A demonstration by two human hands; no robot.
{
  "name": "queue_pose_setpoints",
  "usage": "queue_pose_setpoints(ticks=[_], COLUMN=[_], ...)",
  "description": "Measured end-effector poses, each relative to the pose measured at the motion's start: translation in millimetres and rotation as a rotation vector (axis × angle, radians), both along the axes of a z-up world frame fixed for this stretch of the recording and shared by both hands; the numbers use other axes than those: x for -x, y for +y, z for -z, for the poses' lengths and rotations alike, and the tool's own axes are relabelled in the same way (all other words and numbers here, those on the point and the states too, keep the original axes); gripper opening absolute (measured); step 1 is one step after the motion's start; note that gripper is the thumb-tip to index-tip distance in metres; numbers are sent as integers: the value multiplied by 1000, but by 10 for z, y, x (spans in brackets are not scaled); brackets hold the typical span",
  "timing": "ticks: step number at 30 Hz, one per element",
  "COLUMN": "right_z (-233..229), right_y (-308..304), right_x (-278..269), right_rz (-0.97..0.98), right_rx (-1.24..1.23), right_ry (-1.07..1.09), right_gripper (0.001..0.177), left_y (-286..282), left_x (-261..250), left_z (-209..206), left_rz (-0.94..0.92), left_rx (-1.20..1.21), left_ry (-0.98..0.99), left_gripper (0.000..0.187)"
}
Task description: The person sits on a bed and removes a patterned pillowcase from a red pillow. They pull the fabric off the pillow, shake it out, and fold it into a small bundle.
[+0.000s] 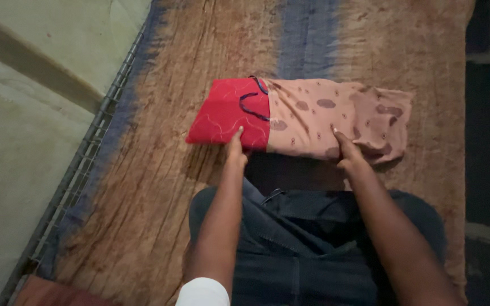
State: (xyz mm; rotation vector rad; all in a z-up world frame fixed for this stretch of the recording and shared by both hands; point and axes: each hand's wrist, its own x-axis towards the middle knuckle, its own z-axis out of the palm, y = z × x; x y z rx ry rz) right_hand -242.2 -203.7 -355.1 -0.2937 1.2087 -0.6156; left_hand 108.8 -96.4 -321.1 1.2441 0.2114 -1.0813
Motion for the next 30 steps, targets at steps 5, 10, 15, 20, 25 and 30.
queue_pose_setpoints(ticks=[5, 10, 15, 20, 25, 30], right_z=[51, -577, -1328, -967, -377, -207], right_y=[-88, -126, 103, 262, 248, 155], right_x=[292, 843, 871, 239, 55, 201], right_rz=[-34, 99, 125, 102, 127, 214], right_rx=[221, 376, 418, 278, 119, 80], right_ry=[-53, -200, -282, -246, -180, -196], right_gripper=[51, 40, 30, 27, 33, 39], left_y=[65, 447, 289, 14, 77, 109], left_x=[112, 350, 274, 266, 713, 888], left_z=[-564, -1658, -1291, -354, -74, 49], left_rz=[3, 178, 354, 140, 266, 350], left_rx=[151, 715, 620, 54, 30, -345], left_ry=[-438, -1268, -952, -381, 52, 244], left_gripper=[63, 49, 34, 29, 53, 104])
